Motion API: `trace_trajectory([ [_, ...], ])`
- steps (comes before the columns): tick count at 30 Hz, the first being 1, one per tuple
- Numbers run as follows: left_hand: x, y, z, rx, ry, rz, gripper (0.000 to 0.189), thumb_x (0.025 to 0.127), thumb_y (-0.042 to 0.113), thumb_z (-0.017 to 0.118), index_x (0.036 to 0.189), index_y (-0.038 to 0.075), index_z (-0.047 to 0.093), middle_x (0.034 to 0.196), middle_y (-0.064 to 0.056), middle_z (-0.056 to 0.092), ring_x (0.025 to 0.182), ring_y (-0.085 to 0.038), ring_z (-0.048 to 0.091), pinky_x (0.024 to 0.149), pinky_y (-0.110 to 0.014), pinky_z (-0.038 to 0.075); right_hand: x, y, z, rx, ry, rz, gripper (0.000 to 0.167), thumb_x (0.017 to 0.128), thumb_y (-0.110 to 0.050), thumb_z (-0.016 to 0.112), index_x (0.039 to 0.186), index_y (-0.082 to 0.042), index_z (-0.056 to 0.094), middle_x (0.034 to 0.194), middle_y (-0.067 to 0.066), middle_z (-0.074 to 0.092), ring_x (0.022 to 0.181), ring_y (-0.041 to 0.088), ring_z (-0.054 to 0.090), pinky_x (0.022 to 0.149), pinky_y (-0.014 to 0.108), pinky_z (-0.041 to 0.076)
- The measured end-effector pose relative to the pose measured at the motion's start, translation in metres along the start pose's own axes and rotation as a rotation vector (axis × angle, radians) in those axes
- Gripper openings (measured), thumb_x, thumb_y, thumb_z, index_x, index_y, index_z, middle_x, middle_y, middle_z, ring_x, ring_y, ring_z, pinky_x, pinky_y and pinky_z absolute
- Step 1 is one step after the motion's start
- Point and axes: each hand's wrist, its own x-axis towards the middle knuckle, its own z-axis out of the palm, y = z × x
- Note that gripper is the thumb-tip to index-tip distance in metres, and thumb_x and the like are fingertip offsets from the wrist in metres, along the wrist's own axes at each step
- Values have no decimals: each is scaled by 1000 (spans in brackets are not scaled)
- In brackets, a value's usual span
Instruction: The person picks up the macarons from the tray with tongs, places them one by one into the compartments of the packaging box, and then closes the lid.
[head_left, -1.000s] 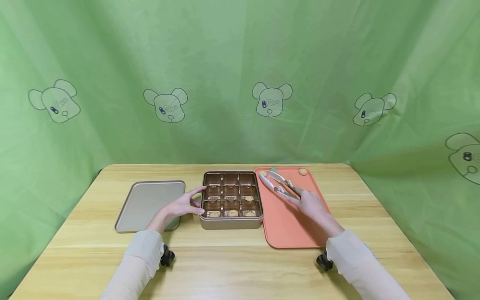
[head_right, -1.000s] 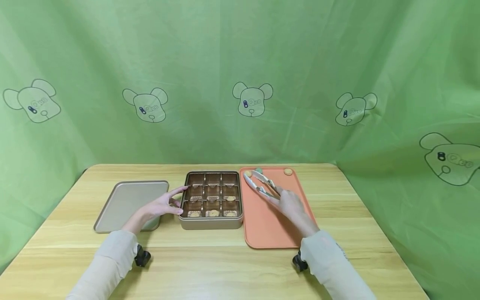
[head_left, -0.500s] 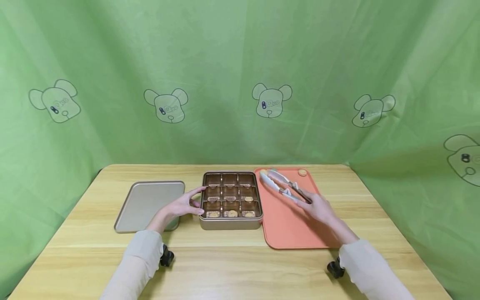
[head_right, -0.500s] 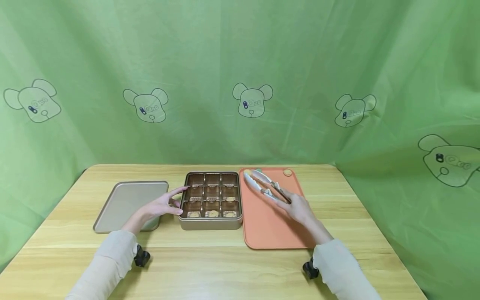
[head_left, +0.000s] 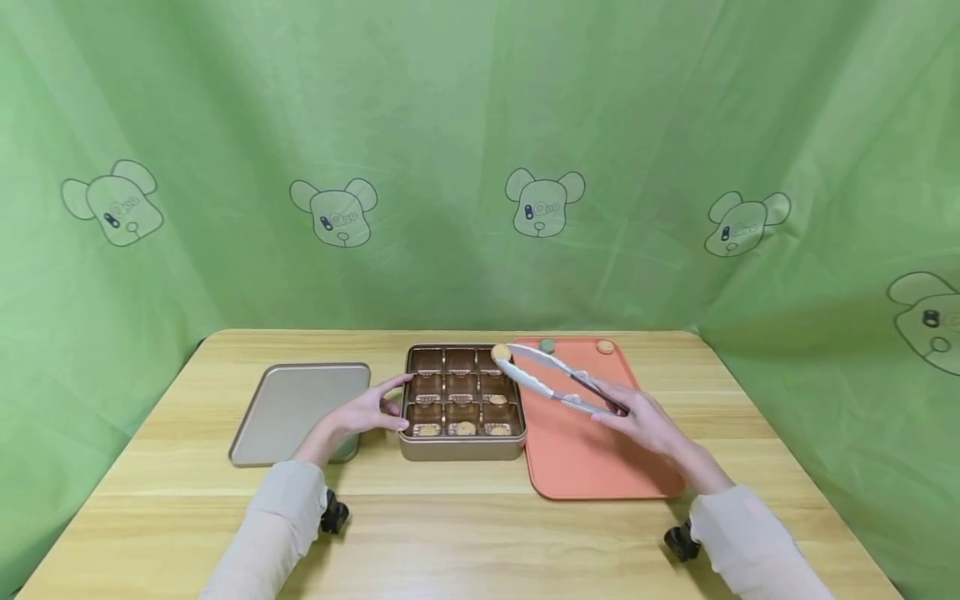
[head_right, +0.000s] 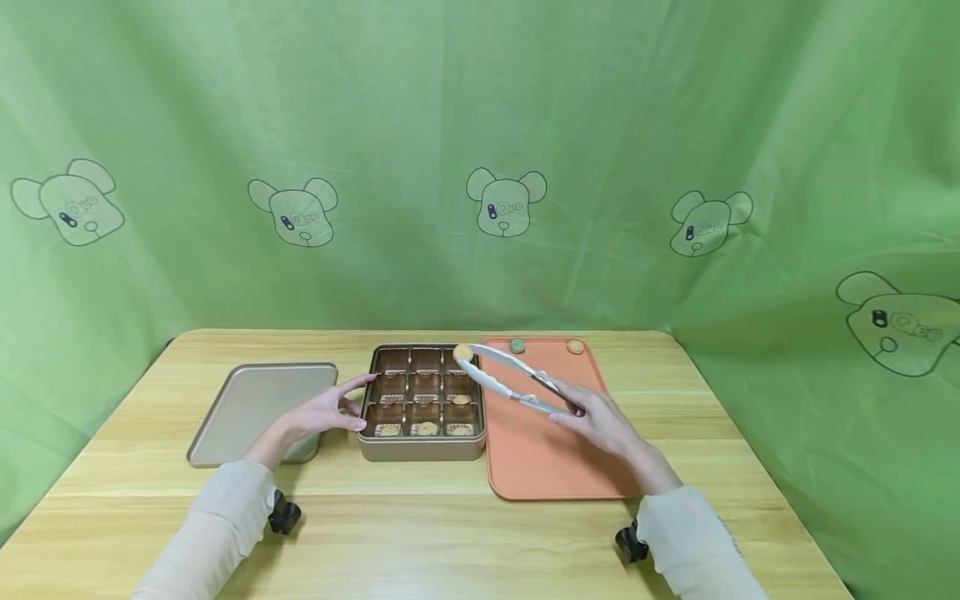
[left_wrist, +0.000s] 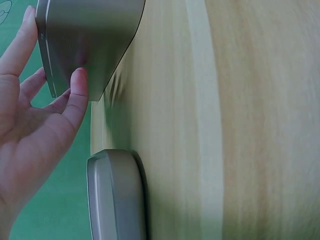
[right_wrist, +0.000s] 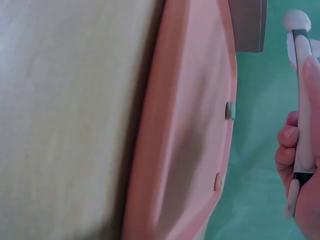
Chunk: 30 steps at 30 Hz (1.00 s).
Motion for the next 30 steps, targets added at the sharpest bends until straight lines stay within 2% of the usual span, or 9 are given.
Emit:
trace_trajectory([
  [8,0,-1,0,-14,0,16,90,77,8,70,146,6,11,103,-24,51,89,-21,50,75,-30,47,6,-11,1,20,-115,-68,57,81,-25,69,129,-1,50,67,-8,42,60,6,36,52,21,35],
  [20,0,-1,1,-2,10,5,89,77,7,69,146,7,12,109,-24,47,94,-24,48,76,-30,46,16,-25,5,-30,-178,-86,56,80,-29,69,126,0,54,65,-11,41,57,3,34,51,21,33],
  [30,1,-2,0,2,9,13,89,77,9,70,146,6,13,111,-24,46,92,-22,49,75,-30,47,21,-27,5,-31,-188,-108,55,80,-29,68,125,-1,54,65,-11,41,56,3,34,50,21,33],
])
